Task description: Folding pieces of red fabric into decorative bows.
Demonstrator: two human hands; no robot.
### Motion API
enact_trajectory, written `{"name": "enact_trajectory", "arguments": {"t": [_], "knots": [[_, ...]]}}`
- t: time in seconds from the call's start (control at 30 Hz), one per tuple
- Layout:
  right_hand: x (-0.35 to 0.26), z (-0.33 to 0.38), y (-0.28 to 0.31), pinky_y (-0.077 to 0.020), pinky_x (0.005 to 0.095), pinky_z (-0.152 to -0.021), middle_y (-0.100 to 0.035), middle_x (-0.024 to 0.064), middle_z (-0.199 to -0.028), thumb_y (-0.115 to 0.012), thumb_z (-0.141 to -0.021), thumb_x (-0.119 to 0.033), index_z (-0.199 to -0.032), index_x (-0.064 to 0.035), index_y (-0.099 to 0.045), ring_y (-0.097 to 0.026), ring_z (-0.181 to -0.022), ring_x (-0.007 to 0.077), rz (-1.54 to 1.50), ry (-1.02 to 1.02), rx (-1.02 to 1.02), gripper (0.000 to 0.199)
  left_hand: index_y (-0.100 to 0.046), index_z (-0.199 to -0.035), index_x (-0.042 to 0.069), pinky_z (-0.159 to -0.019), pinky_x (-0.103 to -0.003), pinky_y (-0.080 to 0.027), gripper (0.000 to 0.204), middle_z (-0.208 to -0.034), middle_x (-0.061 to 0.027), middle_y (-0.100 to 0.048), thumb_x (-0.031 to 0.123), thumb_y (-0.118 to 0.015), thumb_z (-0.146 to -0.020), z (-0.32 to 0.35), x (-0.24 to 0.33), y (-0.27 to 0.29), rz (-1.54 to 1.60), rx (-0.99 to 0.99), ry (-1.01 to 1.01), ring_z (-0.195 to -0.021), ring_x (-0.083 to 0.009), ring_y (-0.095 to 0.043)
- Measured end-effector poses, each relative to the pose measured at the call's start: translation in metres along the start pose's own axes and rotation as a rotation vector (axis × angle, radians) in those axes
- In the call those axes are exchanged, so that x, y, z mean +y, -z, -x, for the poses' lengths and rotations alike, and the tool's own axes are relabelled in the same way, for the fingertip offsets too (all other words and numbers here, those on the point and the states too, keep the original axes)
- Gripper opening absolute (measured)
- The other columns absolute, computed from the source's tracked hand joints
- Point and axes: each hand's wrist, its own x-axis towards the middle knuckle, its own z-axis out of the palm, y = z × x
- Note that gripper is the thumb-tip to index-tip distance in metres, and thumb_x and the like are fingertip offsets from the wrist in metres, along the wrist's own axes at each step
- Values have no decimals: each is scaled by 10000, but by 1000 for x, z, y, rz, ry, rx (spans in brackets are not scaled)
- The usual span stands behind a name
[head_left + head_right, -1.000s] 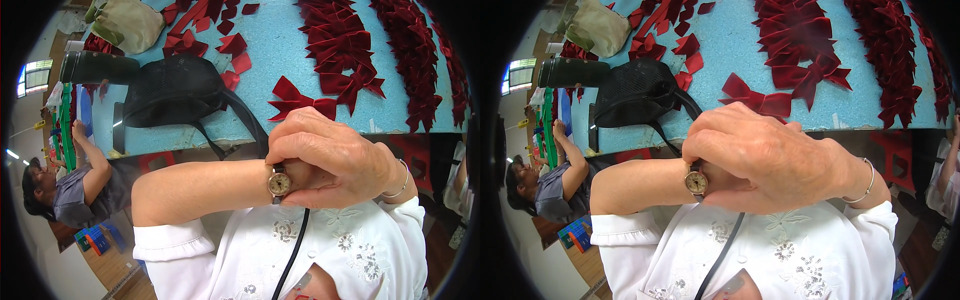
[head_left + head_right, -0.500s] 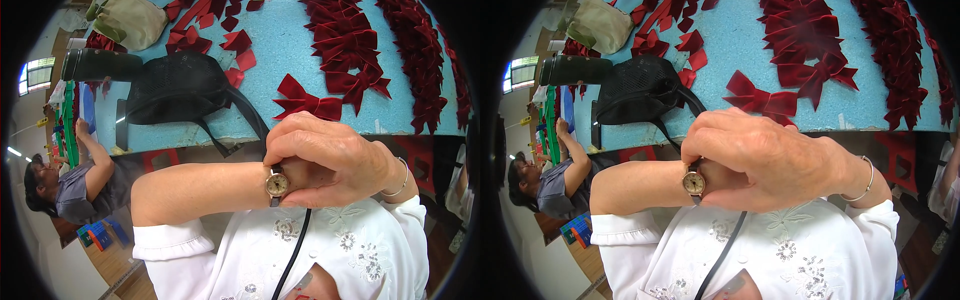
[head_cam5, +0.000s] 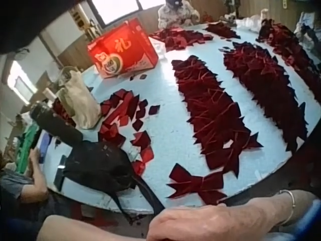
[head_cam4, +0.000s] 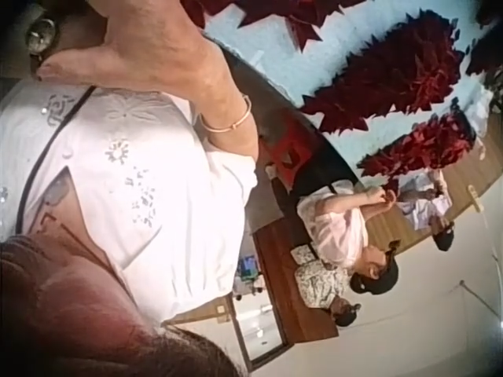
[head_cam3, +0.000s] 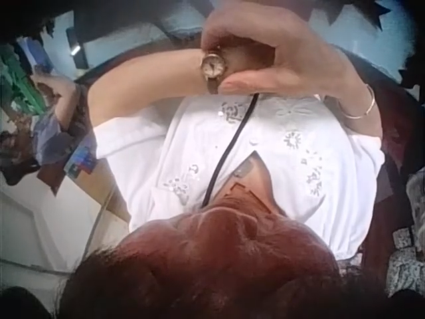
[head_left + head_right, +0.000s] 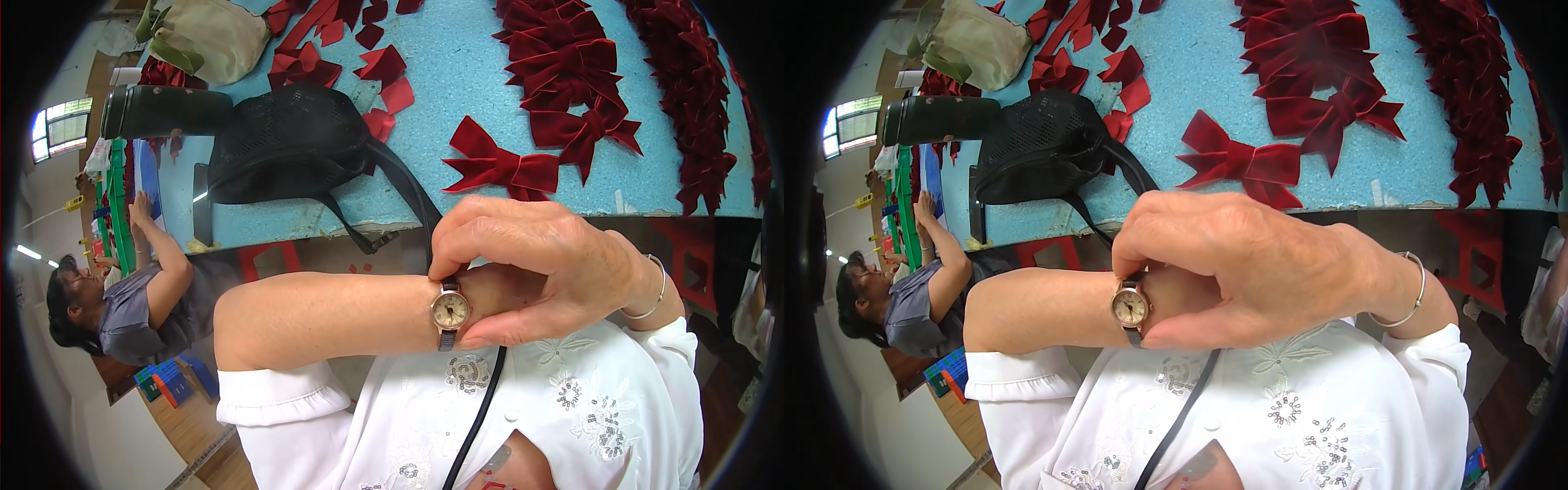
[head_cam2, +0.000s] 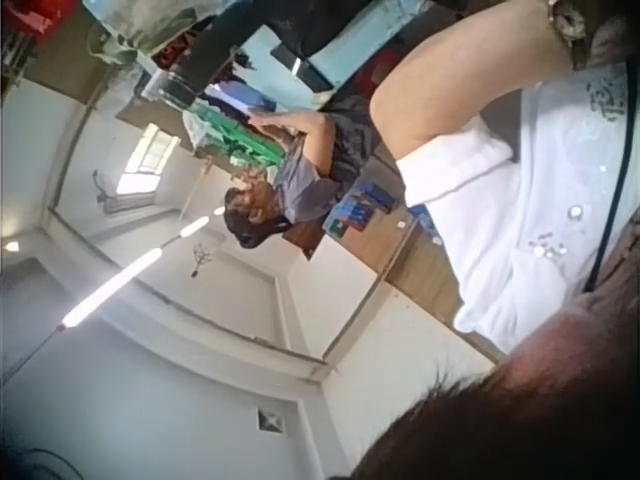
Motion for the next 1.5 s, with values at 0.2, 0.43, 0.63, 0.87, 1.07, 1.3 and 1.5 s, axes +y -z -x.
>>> {"name": "enact_trajectory", "arguments": {"t": [0.2,0.43,0.63,0.87,1.07,1.3,1.5], "knots": [[-1,5,1,-516,329,-693,-600,145,-910,-834,-643,-140,-974,49,-593,-604,-843,264,-28,13,7,451,-294,-1432,73,-1109,-345,-347,434,-1451,-51,-340,145,-350,-1008,-3,8,3,-5,-127,156,-1348,-263,-284],[1,9,3,-517,327,-691,-600,145,-910,-831,-650,-140,-975,46,-595,-604,-844,260,-68,-17,-3,443,-290,-1431,61,-1104,-344,-360,438,-1452,-52,-340,149,-359,-1007,-32,-27,-46,84,383,-119,-1348,-265,-288],[2,13,4,-519,322,-681,-597,143,-905,-832,-648,-144,-979,43,-594,-605,-834,262,-86,13,7,448,-298,-1395,39,-1080,-351,-374,424,-1420,-59,-347,147,-377,-992,-58,-61,-108,98,1063,-536,-1315,-268,-299],[0,14,5,-520,325,-675,-596,143,-905,-835,-640,-146,-986,40,-594,-607,-827,264,-66,9,33,461,-392,-1169,39,-930,-354,-400,276,-1173,-62,-416,116,-434,-907,-56,-60,-102,-457,571,-55,-1085,-253,-371],[-4,14,6,-518,336,-686,-594,147,-911,-835,-636,-144,-998,37,-591,-605,-832,270,-54,4,33,472,-472,-976,39,-801,-356,-422,151,-961,-65,-476,89,-484,-834,-42,-202,-145,-867,88,343,-888,-239,-433],[-8,23,32,-486,283,-665,-607,144,-865,-774,-697,-66,-897,51,-613,-591,-838,212,64,17,230,283,-566,-750,39,-651,-359,-448,31,-713,-68,-545,58,-541,-749,-39,-310,-184,-1243,-586,674,-658,-223,-505],[-2,71,42,-441,233,-597,-616,111,-843,-668,-770,33,-845,43,-622,-564,-717,144,179,-389,623,89,-626,-852,7,-616,-327,-486,95,-795,-113,-627,-19,-648,-764,-84,-262,-164,-1690,-624,545,-713,-273,-602]]}}
